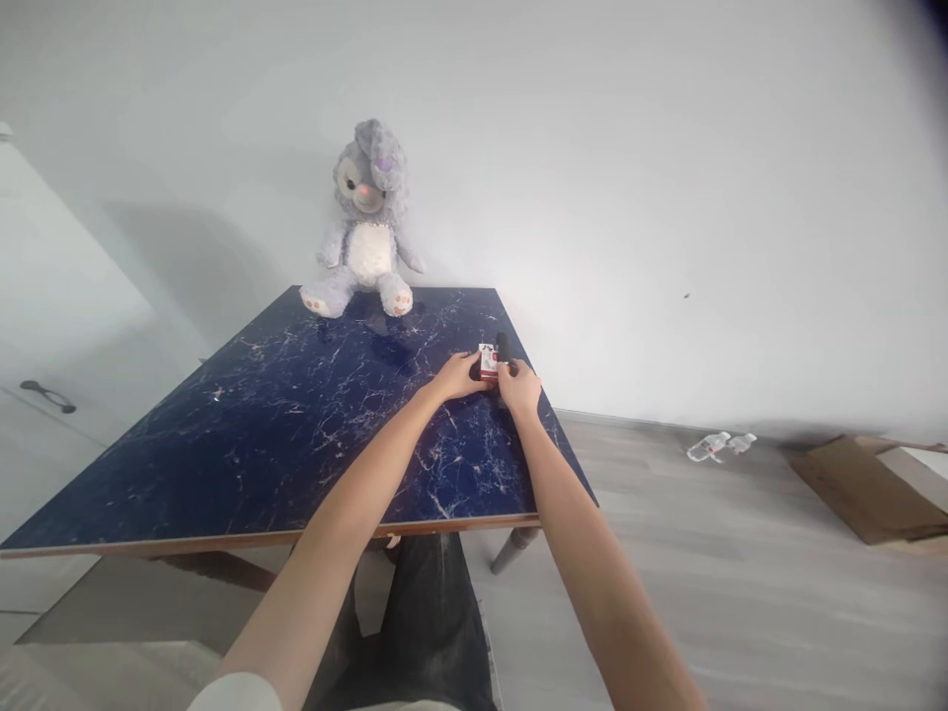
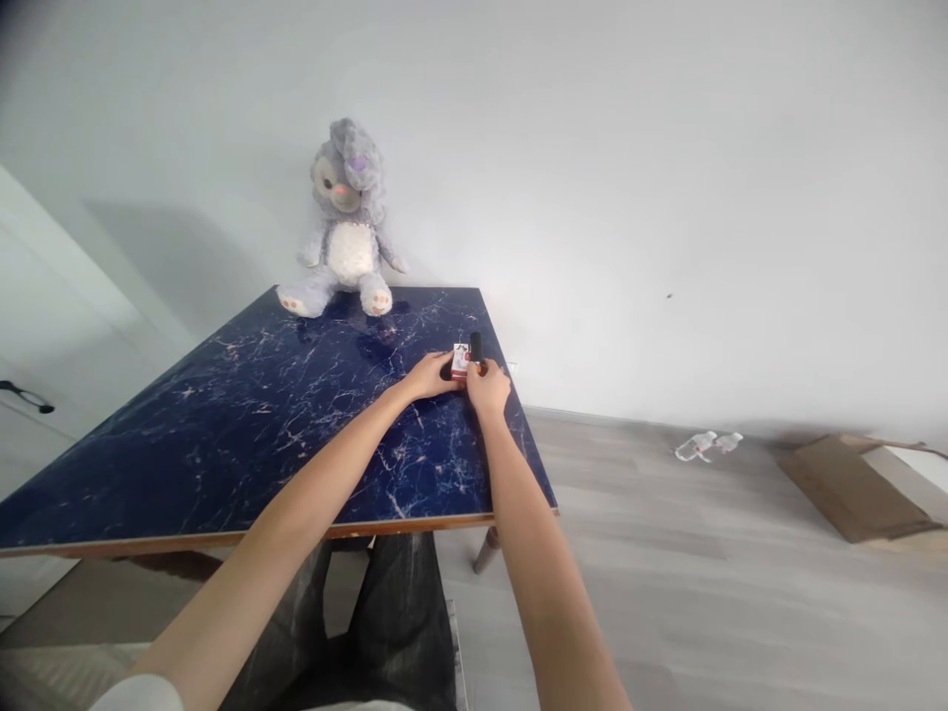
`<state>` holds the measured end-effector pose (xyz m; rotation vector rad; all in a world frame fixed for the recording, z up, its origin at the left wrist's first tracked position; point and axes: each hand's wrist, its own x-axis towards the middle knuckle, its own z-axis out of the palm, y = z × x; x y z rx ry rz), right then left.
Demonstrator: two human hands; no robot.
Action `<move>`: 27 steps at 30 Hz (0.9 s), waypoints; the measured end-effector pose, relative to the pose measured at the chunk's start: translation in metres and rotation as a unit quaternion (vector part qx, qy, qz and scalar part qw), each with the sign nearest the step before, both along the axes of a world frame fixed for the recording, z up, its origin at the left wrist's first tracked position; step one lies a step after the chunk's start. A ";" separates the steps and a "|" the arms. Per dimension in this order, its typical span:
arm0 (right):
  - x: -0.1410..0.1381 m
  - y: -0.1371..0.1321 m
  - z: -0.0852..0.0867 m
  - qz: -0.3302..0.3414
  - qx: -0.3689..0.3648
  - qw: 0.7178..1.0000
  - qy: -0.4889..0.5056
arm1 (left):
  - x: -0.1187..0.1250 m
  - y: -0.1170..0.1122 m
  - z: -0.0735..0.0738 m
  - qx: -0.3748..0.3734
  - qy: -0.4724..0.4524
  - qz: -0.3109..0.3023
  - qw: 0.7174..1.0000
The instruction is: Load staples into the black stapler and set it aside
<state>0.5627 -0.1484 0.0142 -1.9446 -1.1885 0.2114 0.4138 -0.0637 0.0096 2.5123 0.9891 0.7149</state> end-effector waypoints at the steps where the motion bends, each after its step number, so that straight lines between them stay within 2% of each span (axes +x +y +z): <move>1: 0.000 0.000 0.000 0.003 0.001 1.000 0.001 | 0.000 -0.001 0.000 0.005 -0.002 0.001 1.000; 8: -0.004 -0.001 -0.001 0.009 0.011 1.000 0.007 | -0.007 -0.018 -0.002 0.047 0.000 0.004 0.999; 11: -0.005 -0.002 -0.001 0.006 0.015 1.000 0.011 | -0.019 -0.032 -0.004 0.058 -0.003 0.006 0.998; 14: -0.005 -0.004 -0.002 0.002 0.022 1.000 0.010 | -0.041 -0.041 -0.005 0.065 -0.005 0.014 0.998; 16: -0.004 -0.006 -0.003 -0.001 0.028 1.000 0.007 | -0.065 -0.040 -0.003 0.067 0.000 0.012 0.998; 19: -0.005 -0.008 -0.004 0.001 0.032 0.999 0.002 | -0.119 -0.027 0.004 0.065 0.014 0.035 0.997; 24: -0.007 -0.007 -0.006 0.009 0.024 1.000 0.004 | -0.226 -0.006 0.009 0.059 0.017 0.177 0.982; 27: -0.007 -0.006 -0.008 0.010 0.017 1.000 -0.001 | -0.263 -0.003 0.007 0.051 0.020 0.249 0.967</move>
